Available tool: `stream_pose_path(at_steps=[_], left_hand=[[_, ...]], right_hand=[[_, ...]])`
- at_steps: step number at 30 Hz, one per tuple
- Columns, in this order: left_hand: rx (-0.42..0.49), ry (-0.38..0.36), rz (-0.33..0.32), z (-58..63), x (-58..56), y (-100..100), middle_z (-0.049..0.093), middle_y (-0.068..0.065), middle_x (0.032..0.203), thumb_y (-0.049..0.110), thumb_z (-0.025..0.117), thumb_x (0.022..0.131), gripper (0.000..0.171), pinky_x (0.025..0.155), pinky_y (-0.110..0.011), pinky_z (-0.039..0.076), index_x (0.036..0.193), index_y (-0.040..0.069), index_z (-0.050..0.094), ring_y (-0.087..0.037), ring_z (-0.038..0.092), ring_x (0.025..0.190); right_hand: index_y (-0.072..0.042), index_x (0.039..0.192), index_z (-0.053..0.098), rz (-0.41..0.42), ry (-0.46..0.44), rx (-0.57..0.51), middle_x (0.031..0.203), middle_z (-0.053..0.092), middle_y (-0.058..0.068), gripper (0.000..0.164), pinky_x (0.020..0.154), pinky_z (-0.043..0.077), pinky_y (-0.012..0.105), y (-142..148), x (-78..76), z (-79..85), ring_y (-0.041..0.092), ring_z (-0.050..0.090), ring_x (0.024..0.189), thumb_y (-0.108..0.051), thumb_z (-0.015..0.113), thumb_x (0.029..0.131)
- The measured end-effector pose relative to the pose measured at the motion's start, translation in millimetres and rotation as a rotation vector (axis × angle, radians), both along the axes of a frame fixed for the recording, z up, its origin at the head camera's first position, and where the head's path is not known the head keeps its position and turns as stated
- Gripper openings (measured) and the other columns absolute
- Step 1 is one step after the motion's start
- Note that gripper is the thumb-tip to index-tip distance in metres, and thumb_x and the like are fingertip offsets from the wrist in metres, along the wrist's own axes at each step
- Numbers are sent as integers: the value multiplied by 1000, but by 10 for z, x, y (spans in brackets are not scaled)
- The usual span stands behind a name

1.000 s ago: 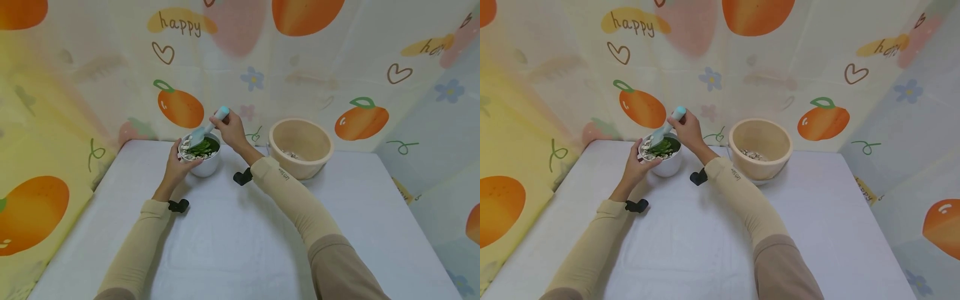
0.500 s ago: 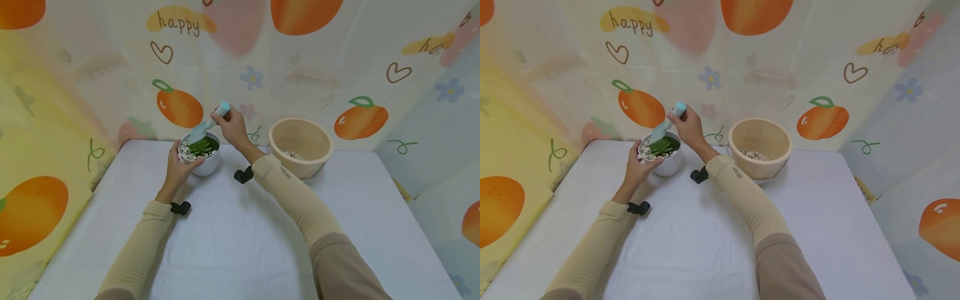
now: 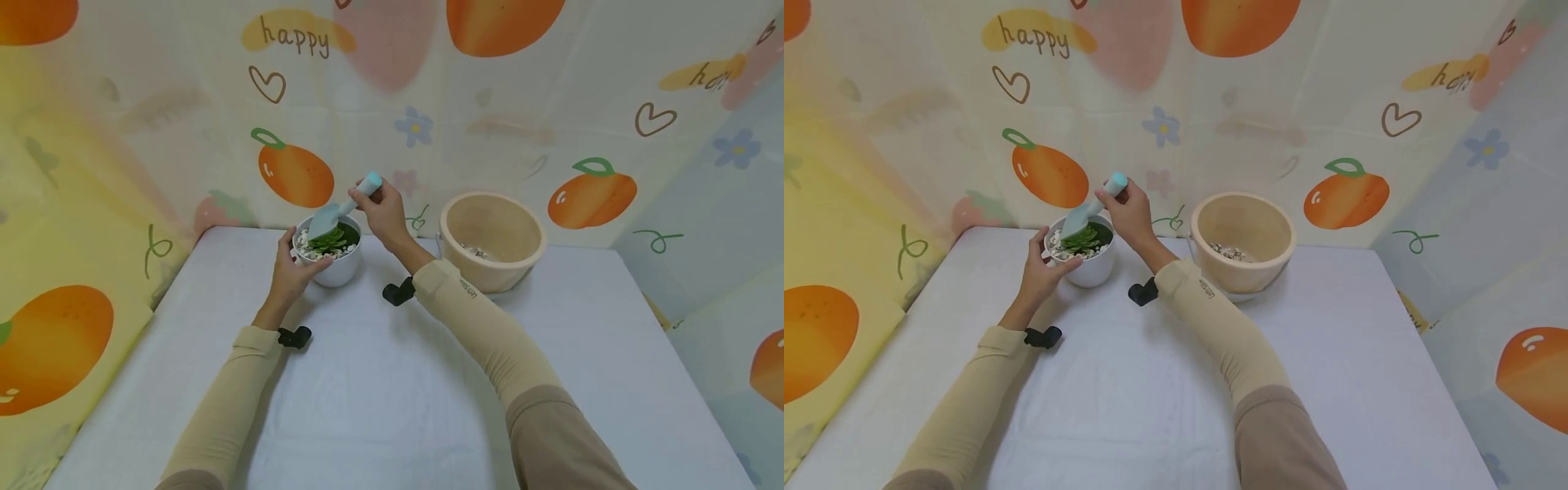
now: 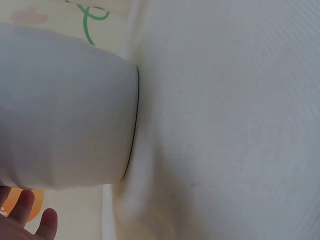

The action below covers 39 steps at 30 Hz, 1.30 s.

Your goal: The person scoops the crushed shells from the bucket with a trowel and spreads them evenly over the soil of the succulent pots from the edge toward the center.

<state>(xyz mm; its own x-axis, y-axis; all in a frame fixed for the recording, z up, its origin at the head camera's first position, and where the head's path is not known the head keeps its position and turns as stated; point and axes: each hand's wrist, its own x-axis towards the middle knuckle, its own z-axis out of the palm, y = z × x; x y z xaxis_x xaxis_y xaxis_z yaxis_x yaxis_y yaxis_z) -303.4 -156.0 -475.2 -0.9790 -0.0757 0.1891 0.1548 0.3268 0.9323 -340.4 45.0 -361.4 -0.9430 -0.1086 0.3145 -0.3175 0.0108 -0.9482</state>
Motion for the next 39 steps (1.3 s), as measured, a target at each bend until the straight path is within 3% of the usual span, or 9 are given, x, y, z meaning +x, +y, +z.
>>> stream_pose_path(at_steps=[9,20,27,31,35,39], left_hand=[[14,13,3,1,1,-14,31,-15,154,32,82,77,103,114,-54,26,154,10,17,-28,30,141],[23,22,0,-7,-11,-9,32,-15,153,32,82,77,103,113,-53,27,154,10,17,-28,31,140],[23,33,-6,-6,-12,-5,33,-15,153,33,83,76,103,112,-54,27,153,9,18,-29,31,139],[16,37,-7,-6,-30,-10,32,-16,153,33,83,76,104,113,-55,26,153,9,18,-29,30,140],[-3,32,-5,-5,-29,-20,31,-16,153,34,83,76,104,113,-55,27,154,9,18,-29,31,140],[-28,7,-16,15,-17,-21,31,-17,152,34,83,76,105,115,-54,27,154,8,17,-29,31,139]], right_hand=[[8,117,58,-60,-123,-228,107,66,15,31,88,57,30,-25,9,-133,30,66,108,-9,65,93],[2,104,61,-182,-195,-374,98,65,11,15,86,58,33,-41,24,-162,33,67,106,-8,64,93],[1,103,65,-217,-232,-422,92,67,5,17,84,59,34,-10,-12,-170,13,70,80,-12,67,92],[1,101,65,-209,-237,-462,86,66,1,16,84,58,36,47,-42,-132,9,68,71,-12,69,91],[-2,98,65,-198,-242,-474,87,67,1,12,85,58,34,102,-51,-96,12,70,77,-11,68,91],[4,106,64,-199,-233,-465,89,66,2,20,86,58,33,177,-40,-38,30,71,98,-10,67,92]])
